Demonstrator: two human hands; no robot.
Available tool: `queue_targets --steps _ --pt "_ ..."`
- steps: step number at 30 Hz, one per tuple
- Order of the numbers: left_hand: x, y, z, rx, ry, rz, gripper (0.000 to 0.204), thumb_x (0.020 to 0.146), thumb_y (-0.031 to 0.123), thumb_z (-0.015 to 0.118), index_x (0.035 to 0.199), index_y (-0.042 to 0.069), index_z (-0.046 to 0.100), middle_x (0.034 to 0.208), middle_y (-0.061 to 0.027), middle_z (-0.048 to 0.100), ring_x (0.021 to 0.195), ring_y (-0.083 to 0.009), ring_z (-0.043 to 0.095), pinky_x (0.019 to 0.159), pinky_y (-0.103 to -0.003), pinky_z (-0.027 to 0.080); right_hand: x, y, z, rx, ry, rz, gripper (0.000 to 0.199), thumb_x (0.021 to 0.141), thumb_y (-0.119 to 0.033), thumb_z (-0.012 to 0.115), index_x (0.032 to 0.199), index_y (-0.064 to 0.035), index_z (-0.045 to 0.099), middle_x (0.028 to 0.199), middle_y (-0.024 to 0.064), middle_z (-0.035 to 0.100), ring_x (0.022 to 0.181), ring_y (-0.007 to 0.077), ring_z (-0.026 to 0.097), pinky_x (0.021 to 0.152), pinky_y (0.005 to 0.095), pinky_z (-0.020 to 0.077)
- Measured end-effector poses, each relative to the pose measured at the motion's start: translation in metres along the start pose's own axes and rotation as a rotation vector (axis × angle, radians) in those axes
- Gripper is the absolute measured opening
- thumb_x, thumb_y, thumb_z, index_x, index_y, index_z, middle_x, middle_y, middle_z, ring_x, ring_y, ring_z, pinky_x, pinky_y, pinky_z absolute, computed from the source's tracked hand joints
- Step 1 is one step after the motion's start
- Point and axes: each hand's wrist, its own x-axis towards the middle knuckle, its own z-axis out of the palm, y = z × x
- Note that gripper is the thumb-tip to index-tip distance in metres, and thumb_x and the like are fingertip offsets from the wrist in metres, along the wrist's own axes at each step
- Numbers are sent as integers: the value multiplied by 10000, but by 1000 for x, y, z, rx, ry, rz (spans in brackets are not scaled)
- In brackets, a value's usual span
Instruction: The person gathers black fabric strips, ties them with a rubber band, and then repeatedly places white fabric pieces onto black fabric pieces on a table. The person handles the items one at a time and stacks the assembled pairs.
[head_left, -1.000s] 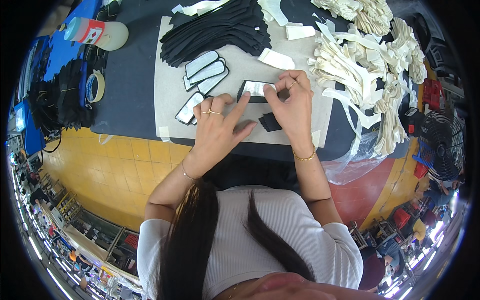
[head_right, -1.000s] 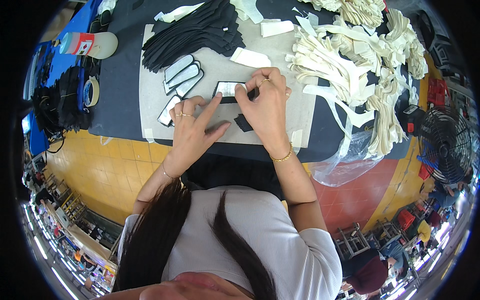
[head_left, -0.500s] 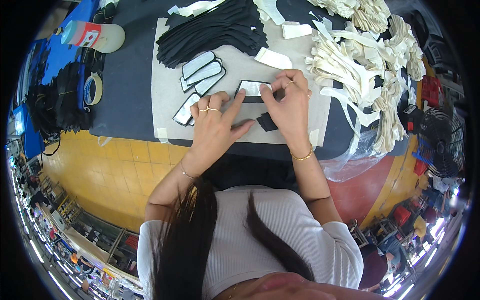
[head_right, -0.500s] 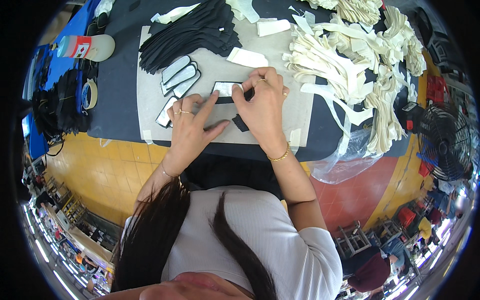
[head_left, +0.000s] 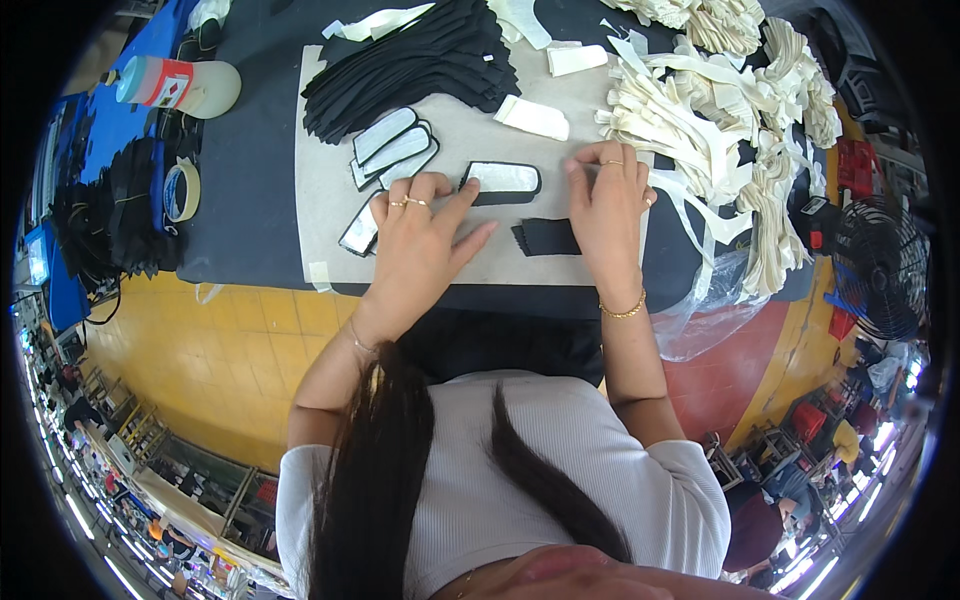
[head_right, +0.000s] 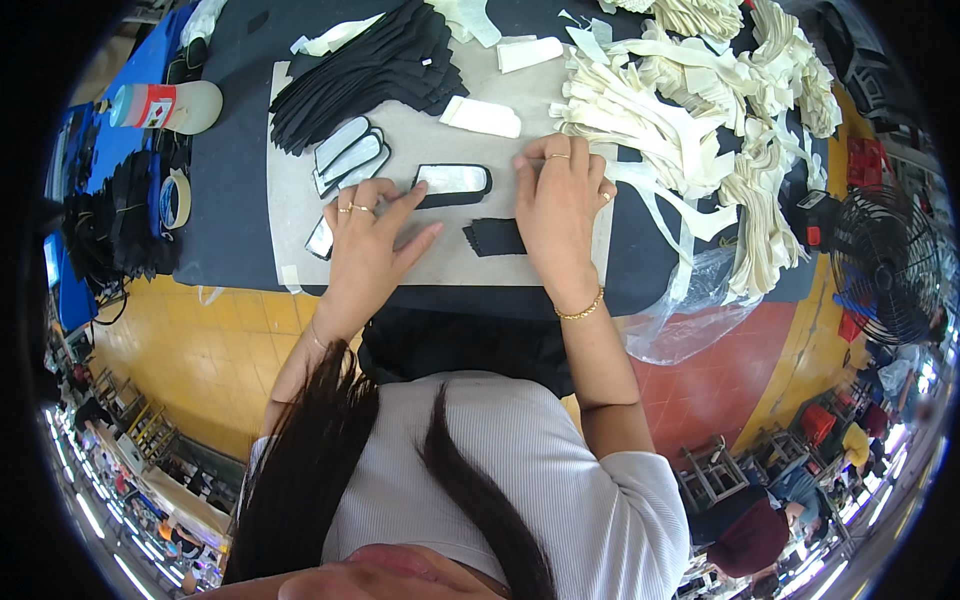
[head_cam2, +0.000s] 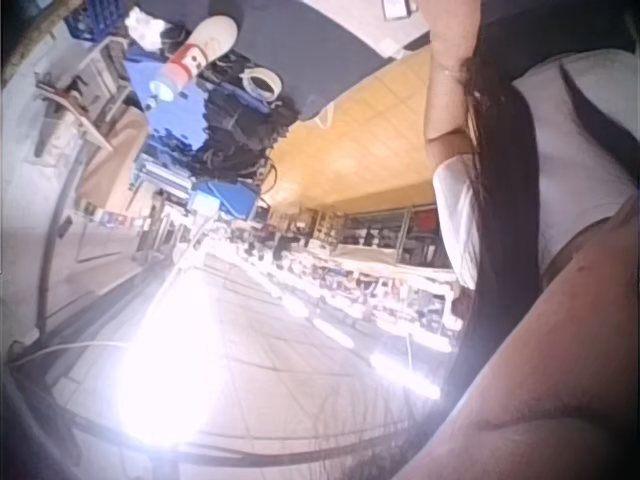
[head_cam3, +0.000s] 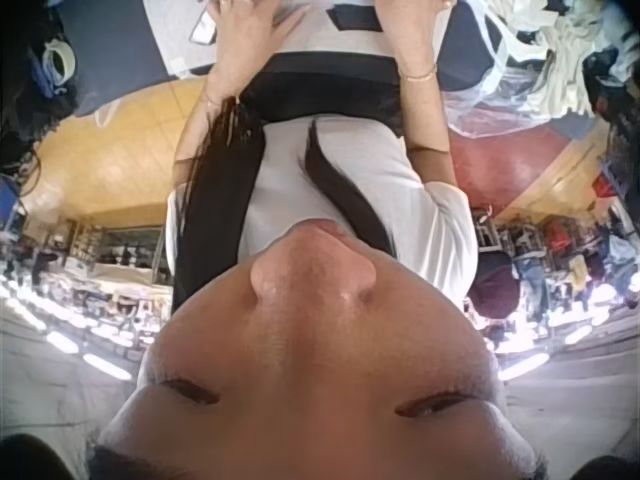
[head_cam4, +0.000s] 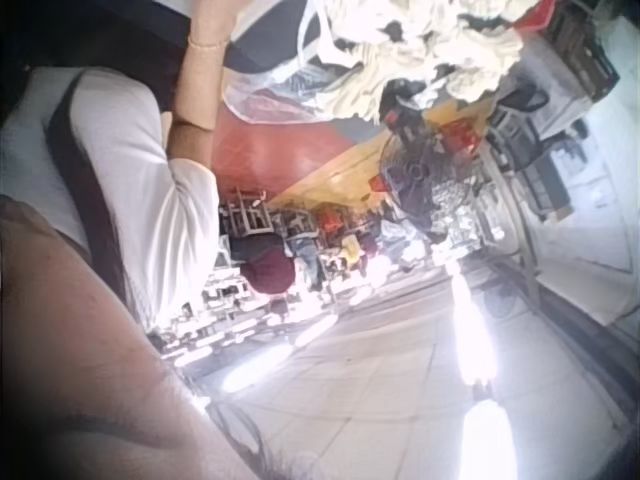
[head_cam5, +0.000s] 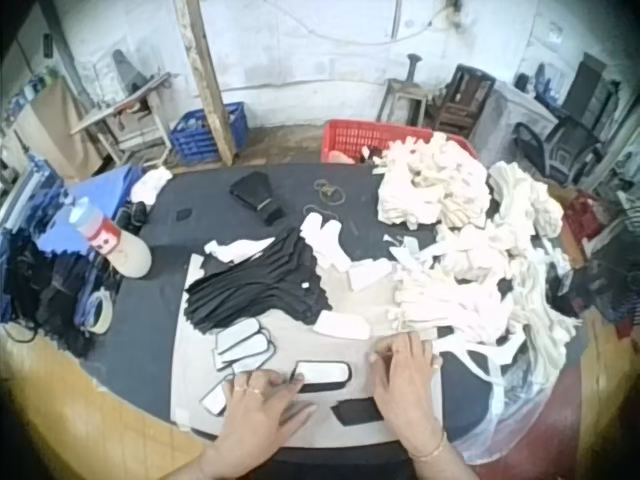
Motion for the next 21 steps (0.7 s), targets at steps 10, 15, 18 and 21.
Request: queue_targets --steps 10,15,18,21 --pt "34 -4 1 -110 -46 38 366 757 224 803 1087 92 717 1065 -63 534 1005 -257 477 840 -398 334 -8 -17 -1 161 -61 -141 235 765 -216 827 910 -87 694 1022 48 558 1006 227 545 895 379 339" --pt "33 -9 3 -110 -83 37 383 731 209 820 1083 94 722 1084 -50 554 1028 -249 492 859 -392 338 -9 -18 -18 441 -147 -412 197 759 -88 818 852 -44 650 986 65 621 925 222 611 797 341 474" --pt "33 -10 5 -98 -26 72 387 712 219 835 1066 106 727 1072 -34 572 1021 -240 518 864 -389 342 -17 -14 -37 614 -174 -404 180 794 -32 792 834 -24 616 958 88 669 840 188 648 731 298 515" --pt "32 -10 5 -103 89 114 381 693 227 839 1035 98 731 1045 -29 572 982 -233 527 845 -390 350 -16 -5 -46 781 -126 -157 154 840 -24 767 844 -18 613 924 96 699 781 137 649 704 261 508"
